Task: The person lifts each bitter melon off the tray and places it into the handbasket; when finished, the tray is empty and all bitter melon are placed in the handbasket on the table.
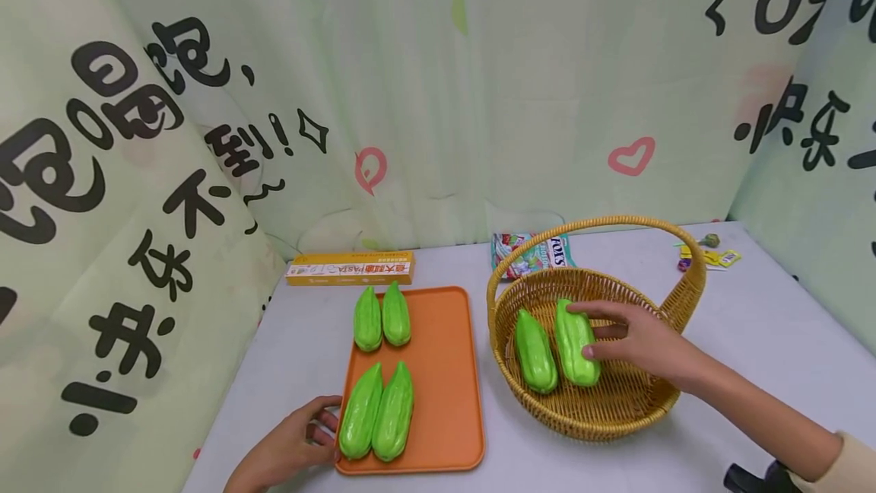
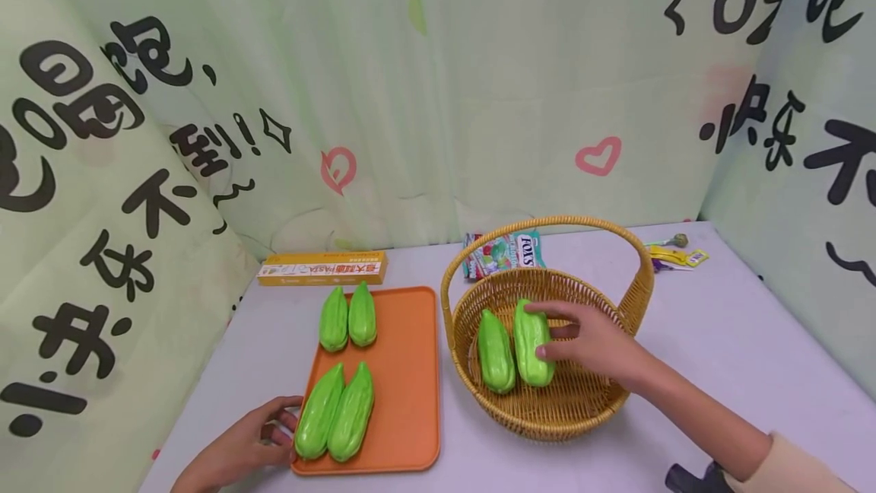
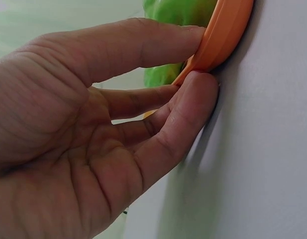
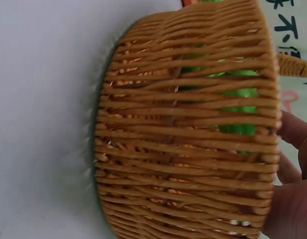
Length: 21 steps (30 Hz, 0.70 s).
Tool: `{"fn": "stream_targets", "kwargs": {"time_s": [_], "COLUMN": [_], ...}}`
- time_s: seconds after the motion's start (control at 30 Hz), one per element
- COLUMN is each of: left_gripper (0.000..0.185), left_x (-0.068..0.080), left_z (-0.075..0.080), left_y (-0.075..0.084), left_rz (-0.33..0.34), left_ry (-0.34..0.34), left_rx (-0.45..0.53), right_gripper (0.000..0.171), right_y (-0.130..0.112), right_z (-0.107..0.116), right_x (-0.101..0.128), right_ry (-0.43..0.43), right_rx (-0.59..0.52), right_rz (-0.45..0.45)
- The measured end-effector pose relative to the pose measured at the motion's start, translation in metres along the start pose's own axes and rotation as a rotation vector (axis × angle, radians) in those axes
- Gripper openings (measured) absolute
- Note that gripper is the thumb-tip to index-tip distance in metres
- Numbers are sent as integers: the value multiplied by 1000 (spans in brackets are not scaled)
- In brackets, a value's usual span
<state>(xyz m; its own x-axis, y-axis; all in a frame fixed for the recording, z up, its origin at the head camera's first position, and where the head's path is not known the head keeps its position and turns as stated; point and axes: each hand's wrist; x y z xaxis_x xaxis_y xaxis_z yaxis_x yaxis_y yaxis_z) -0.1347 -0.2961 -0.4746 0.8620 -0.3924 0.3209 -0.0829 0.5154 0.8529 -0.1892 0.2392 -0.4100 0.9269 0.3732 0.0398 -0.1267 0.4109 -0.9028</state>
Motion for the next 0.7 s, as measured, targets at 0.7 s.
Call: {"fn": "stream_targets", "kwargs": {"time_s": [0.7], "left_gripper": [73], "left_x": [-2], "left_z": [0], "left_y": [2], "left_rz": [10], "left_ry": [2], "left_rx": [-3], "right_gripper": [61], "right_y": [24], "right_z": [-6], "right_x": [-22], "right_ry": [-51], "right_rx": [43], "right_rz": [-102]}}
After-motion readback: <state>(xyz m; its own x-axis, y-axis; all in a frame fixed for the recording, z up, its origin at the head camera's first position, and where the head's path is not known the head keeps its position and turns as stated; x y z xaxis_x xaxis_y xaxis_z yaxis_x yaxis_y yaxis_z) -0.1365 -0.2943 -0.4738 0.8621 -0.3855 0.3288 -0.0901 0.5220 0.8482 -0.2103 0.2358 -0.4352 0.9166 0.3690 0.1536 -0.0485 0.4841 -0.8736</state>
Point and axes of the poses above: each hand's wrist, its own x-axis away from the middle knuckle, its own z-axis out of the back of the hand, y = z × x, and after that the axes turned 3 degrees about -x, right-handed
